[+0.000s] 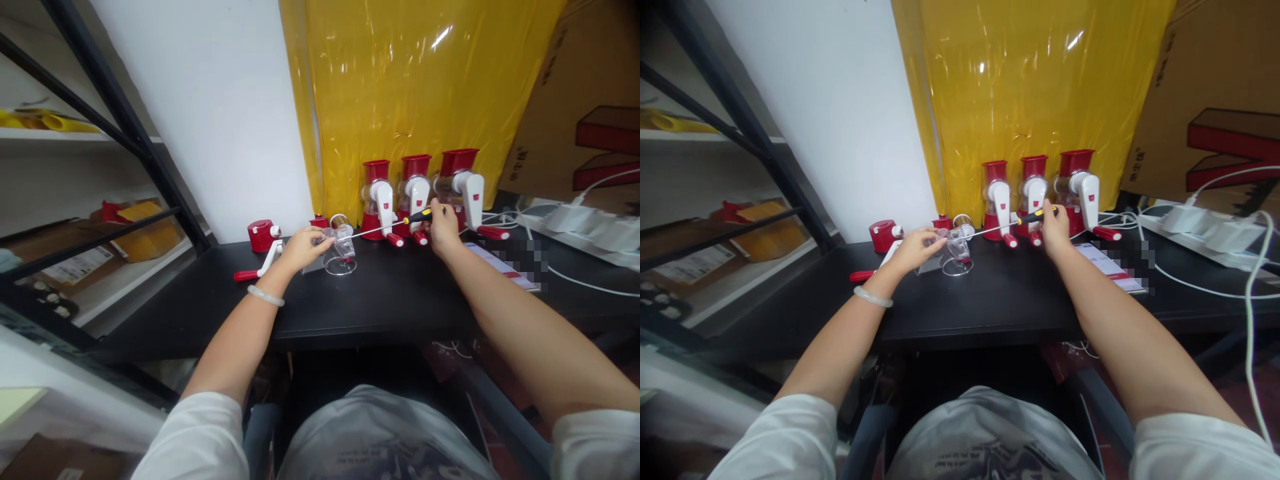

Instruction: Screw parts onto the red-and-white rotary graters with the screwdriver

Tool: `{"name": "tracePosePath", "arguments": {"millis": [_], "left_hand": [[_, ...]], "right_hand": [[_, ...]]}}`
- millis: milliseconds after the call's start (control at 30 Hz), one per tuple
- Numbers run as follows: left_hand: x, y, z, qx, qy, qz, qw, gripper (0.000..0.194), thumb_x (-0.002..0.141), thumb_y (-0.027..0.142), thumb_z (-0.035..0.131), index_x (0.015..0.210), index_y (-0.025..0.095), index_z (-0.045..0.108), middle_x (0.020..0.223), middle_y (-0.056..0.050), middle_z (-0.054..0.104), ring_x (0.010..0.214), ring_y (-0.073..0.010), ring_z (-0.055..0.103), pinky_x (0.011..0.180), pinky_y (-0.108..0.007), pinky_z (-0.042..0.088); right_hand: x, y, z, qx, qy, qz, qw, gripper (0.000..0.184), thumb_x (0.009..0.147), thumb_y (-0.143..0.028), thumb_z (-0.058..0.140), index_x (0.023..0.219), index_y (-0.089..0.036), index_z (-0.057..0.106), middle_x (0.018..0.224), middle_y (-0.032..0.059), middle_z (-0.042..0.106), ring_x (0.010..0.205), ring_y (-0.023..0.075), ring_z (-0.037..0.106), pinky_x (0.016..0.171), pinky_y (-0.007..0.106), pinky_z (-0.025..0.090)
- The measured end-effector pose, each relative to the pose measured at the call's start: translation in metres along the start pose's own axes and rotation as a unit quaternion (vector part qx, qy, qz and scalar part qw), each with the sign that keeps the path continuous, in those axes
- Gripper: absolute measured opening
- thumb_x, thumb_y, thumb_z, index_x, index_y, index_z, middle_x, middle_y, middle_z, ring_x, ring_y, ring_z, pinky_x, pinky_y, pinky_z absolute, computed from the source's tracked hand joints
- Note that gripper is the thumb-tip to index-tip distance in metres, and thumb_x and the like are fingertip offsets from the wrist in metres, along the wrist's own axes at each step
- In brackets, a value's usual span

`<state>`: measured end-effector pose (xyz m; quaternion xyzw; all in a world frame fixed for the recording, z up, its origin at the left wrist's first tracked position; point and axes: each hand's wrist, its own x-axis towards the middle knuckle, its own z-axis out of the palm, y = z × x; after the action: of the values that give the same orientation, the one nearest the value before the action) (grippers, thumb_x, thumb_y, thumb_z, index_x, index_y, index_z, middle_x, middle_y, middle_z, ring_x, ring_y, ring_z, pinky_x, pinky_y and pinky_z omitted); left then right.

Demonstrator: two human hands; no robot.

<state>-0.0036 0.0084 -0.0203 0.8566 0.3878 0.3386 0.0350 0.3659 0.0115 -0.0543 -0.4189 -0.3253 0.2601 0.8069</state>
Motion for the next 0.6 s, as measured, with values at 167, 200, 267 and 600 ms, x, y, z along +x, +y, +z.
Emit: {"name": "tracePosePath", "arguments": {"millis": [167,200,267,600], "left_hand": [[0.000,0.000,0.000,0.000,0.000,-0.006,1.000,0.029,0.103,0.047,0.073,0.089,0.022,0.079,0.120,-0.012,0.080,0.117,-0.0293,0.075,0.110,-0.050,0.058],[0.000,0.000,0.000,0.000,0.000,-0.007,1.000,0.029,0.103,0.047,0.073,0.089,0.022,0.079,0.121,-0.012,0.080,0.116,-0.0291,0.075,0.110,-0.050,0.058],[0.000,-0.001,0.000,0.000,0.001,-0.007,1.000,0.030,0.103,0.047,0.073,0.087,0.022,0.078,0.121,-0.011,0.080,0.116,-0.0289,0.075,0.110,-0.050,0.058],[0.002,-0.001,0.000,0.011,-0.002,0.005,1.000,0.032,0.103,0.047,0.071,0.082,0.024,0.076,0.117,-0.011,0.081,0.117,-0.0290,0.075,0.112,-0.050,0.057]], "right_hand": [[-0.002,-0.003,0.004,0.025,0.006,0.027,0.999,0.041,0.085,-0.041,0.089,0.087,-0.025,0.052,0.067,-0.0076,0.051,0.048,0.0077,0.047,0.042,0.016,0.043],[-0.003,-0.005,0.005,0.036,-0.004,0.033,0.999,0.041,0.085,-0.040,0.089,0.087,-0.025,0.051,0.068,-0.0073,0.052,0.049,0.0079,0.049,0.044,0.017,0.046],[-0.004,-0.009,0.006,0.052,-0.022,0.050,0.997,0.039,0.084,-0.037,0.088,0.086,-0.025,0.050,0.070,-0.0060,0.055,0.053,0.0092,0.055,0.050,0.018,0.052],[-0.007,-0.011,0.005,0.060,-0.028,0.038,0.997,0.029,0.088,-0.042,0.080,0.088,-0.025,0.056,0.072,-0.0045,0.058,0.054,0.0110,0.056,0.046,0.020,0.049]]}}
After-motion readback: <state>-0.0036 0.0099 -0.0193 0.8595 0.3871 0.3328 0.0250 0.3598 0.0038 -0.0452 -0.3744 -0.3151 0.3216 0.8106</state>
